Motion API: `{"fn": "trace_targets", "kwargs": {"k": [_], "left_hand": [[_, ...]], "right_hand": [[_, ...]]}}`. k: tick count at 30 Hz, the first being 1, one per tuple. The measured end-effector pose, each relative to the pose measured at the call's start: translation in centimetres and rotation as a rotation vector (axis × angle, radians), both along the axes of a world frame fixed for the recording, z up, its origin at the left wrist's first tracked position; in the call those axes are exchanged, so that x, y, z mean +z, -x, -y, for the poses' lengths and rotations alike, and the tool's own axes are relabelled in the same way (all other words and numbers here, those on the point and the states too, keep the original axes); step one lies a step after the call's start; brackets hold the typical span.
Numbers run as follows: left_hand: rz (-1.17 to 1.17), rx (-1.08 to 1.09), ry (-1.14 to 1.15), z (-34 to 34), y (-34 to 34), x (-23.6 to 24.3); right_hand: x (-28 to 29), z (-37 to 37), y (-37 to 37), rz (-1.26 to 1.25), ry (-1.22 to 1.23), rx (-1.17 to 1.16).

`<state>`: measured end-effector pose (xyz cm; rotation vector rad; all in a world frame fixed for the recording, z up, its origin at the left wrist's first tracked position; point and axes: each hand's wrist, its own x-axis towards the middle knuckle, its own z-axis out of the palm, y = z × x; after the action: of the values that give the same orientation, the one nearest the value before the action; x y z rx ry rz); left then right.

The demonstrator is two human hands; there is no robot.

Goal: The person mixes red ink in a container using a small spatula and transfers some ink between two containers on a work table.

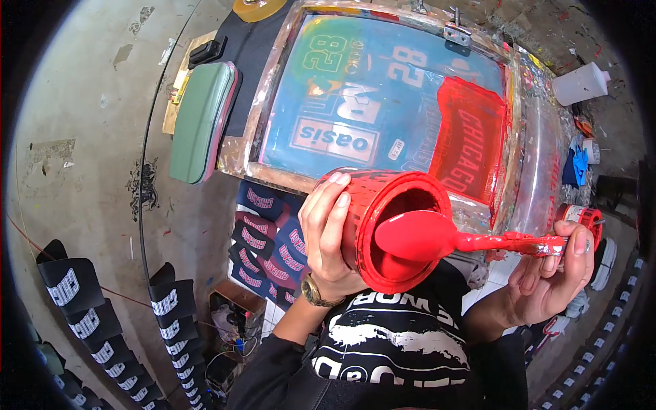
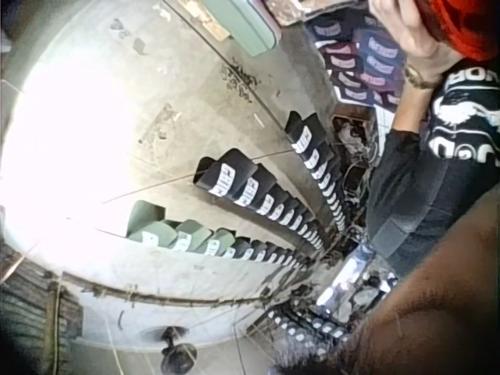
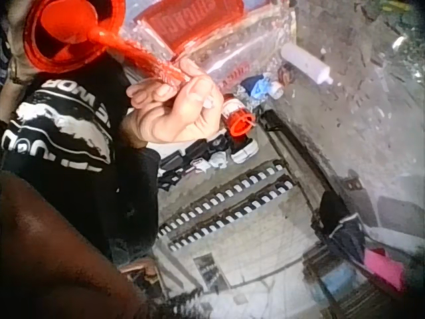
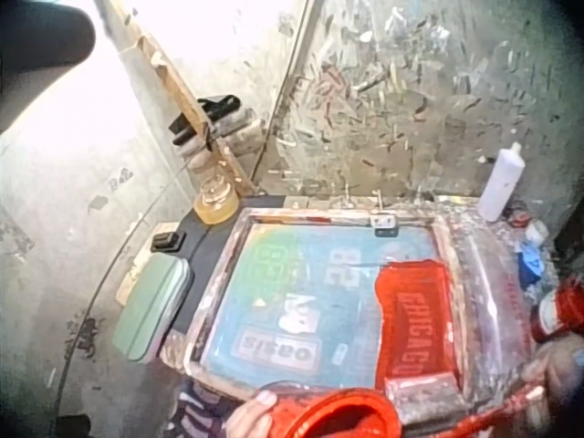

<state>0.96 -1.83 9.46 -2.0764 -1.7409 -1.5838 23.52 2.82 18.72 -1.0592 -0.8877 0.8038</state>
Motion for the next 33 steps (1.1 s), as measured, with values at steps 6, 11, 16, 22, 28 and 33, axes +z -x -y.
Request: {"fn": "trace_targets", "kwargs": {"k": [6, 11, 16, 22, 28, 33], "left_hand": [[-0.024, -0.007, -0.019, 0.1, 0.4, -0.9], [-0.008, -0.017, -0.026, -0.2, 0.1, -0.4], [-0.014, -0.007, -0.027, -0.2, 0.2, -0.6], [-0.01, -0.006, -0.046, -0.2, 0.1, -0.4], [-0.072, -0.012, 0.024, 0.0, 0.4, -0.1], [-0.077, -0.042, 0.035, 0.1, 0.4, 0.0]], "right_hand": [[0.1, 0.1, 0.1, 0.03, 0.032, 0.034], [0.6, 0.1, 0.1, 0.051, 0.07, 0.078], [0.6, 0.2, 0.2, 0.038, 0.047, 0.128], [0.7, 0.1, 0.4, 0.061, 0.064, 0.075], [0.7, -0.1, 0.4, 0.071, 0.055, 0.064], [0.8, -0.1, 0.7, 0.038, 0.067, 0.046]]}}
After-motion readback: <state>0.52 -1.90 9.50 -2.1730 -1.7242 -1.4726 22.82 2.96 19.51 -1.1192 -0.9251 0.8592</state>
